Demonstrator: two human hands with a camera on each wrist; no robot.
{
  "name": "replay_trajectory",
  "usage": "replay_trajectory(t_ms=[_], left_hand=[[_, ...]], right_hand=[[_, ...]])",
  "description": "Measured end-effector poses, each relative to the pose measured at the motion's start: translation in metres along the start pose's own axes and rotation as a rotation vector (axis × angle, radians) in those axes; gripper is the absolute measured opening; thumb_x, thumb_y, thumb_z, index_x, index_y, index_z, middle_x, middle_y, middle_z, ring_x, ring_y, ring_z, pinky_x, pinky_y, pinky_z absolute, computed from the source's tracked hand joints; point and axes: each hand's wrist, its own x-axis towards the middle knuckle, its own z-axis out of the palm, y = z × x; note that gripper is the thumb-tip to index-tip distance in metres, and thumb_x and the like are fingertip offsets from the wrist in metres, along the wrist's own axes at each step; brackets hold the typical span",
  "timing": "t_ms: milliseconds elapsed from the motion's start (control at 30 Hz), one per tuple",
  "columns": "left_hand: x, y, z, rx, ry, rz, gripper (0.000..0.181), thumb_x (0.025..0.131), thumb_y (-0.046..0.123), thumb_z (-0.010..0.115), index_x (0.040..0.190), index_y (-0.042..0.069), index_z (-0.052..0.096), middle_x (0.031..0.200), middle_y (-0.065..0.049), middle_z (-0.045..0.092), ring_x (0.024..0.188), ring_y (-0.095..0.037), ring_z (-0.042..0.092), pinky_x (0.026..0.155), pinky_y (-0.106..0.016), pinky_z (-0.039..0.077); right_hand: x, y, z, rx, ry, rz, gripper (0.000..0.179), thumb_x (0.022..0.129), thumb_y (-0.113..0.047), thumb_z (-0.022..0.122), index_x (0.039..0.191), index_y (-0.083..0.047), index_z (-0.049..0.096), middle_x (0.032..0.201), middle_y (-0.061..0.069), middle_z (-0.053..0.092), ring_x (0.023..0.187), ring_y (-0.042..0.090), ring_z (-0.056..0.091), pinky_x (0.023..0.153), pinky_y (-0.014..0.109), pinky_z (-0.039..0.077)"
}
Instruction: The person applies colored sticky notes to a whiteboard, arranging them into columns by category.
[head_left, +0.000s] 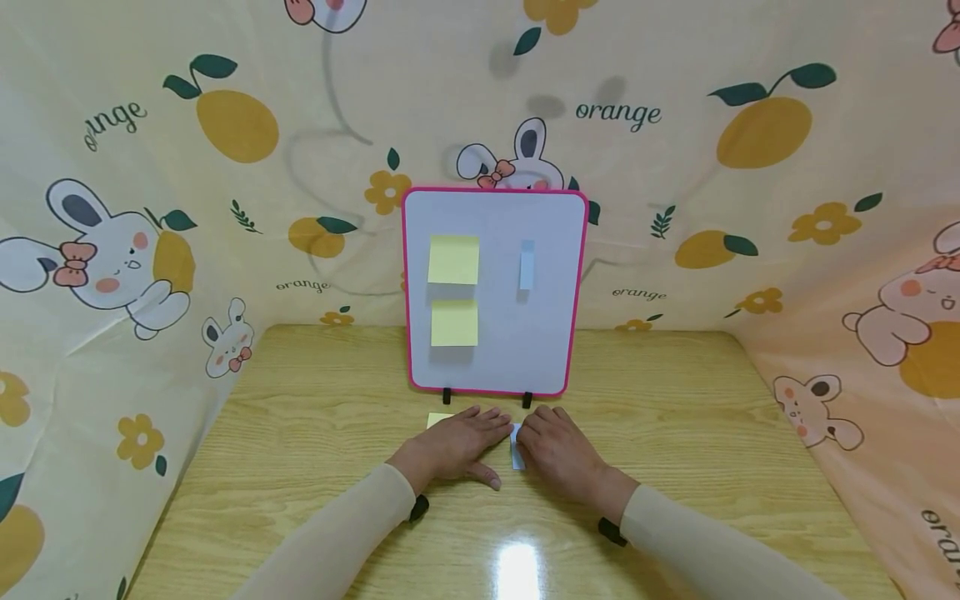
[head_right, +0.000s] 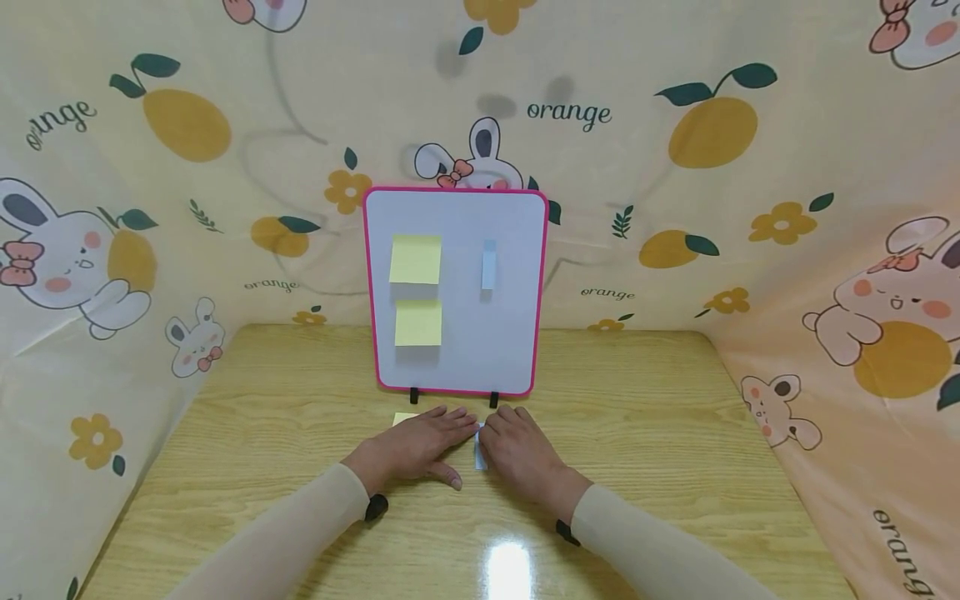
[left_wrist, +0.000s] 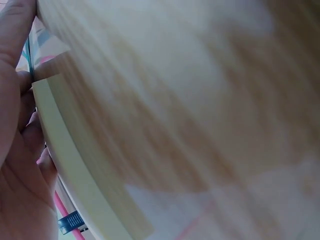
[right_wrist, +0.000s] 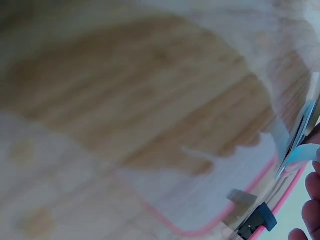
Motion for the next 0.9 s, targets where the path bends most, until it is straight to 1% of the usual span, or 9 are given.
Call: replay_trajectory(t_ms=[300, 533, 900], left_hand=[[-0.0002, 0.0004, 0.0004, -0.002, 0.008, 0.002, 0.096, 0.095, 0.072, 0.054, 0.168, 0.014, 0.03, 0.174, -0.001, 0.03, 0.162, -0.018, 0.023, 0.135, -0.04, 0.019], [-0.0002, 0.0021, -0.0003, -0.006, -0.002, -0.013, 0.098, 0.094, 0.074, 0.055, 0.167, 0.014, 0.031, 0.174, -0.001, 0.03, 0.162, -0.018, 0.024, 0.135, -0.039, 0.018], [-0.0004, 0.0015, -0.0007, 0.003, 0.003, -0.008, 0.097, 0.094, 0.073, 0.054, 0.167, 0.014, 0.031, 0.174, -0.003, 0.03, 0.162, -0.019, 0.024, 0.135, -0.038, 0.019]], right_hand=[[0.0055, 0.0033, 0.0036, 0.009, 0.054, 0.022, 0.013, 0.096, -0.015, 0.074, 0.092, -0.012, 0.062, 0.086, 0.0, 0.061, 0.084, 0.021, 0.053, 0.07, 0.033, 0.045], [0.0077, 0.0063, 0.0054, -0.041, 0.012, 0.041, 0.014, 0.1, -0.017, 0.07, 0.094, -0.01, 0.06, 0.089, 0.002, 0.056, 0.085, 0.023, 0.049, 0.074, 0.034, 0.041], [0.0085, 0.0062, 0.0051, -0.036, -0.003, 0.041, 0.013, 0.101, -0.017, 0.069, 0.094, -0.011, 0.06, 0.089, 0.001, 0.054, 0.085, 0.023, 0.048, 0.076, 0.035, 0.041]])
